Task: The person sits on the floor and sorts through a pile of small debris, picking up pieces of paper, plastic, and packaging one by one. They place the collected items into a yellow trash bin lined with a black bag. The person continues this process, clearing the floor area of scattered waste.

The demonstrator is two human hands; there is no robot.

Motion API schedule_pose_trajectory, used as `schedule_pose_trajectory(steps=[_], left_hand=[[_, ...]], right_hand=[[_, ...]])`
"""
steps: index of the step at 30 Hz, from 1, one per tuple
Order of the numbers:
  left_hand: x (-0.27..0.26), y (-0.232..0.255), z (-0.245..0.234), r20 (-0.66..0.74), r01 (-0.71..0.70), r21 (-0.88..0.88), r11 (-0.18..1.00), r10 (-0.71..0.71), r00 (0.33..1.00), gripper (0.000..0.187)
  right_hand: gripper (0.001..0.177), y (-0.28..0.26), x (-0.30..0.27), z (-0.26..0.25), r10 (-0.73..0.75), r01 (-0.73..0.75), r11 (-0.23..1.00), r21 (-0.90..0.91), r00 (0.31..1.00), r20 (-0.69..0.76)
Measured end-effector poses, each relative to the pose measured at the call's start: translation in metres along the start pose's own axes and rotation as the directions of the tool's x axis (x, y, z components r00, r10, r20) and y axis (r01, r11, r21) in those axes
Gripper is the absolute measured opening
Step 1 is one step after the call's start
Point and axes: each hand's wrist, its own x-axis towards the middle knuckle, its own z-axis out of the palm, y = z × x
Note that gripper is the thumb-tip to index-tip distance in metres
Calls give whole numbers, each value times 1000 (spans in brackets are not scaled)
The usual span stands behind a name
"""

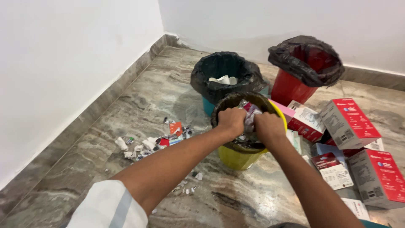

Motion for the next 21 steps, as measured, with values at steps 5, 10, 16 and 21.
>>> schedule_pose_trajectory(steps=[5,10,16,21], left_hand=[[-10,1,-12,-94,-27,-52,998,22,995,13],[-27,2,-39,-221,-113,-82,990,92,971,14],[-51,-7,-65,-426,-96,-477,874,-134,895,13],[-78,-56,-62,-303,-49,-743,667,-270,914,12]], right_hand=[[17,0,-11,-23,45,-44,998,37,999,-24],[25,-9,-18,-42,79,-72,993,98,995,-66],[30,-47,-34,-74,-7,107,959,264,935,-353],[30,-96,-46,-82,-151,346,887,305,843,-516]])
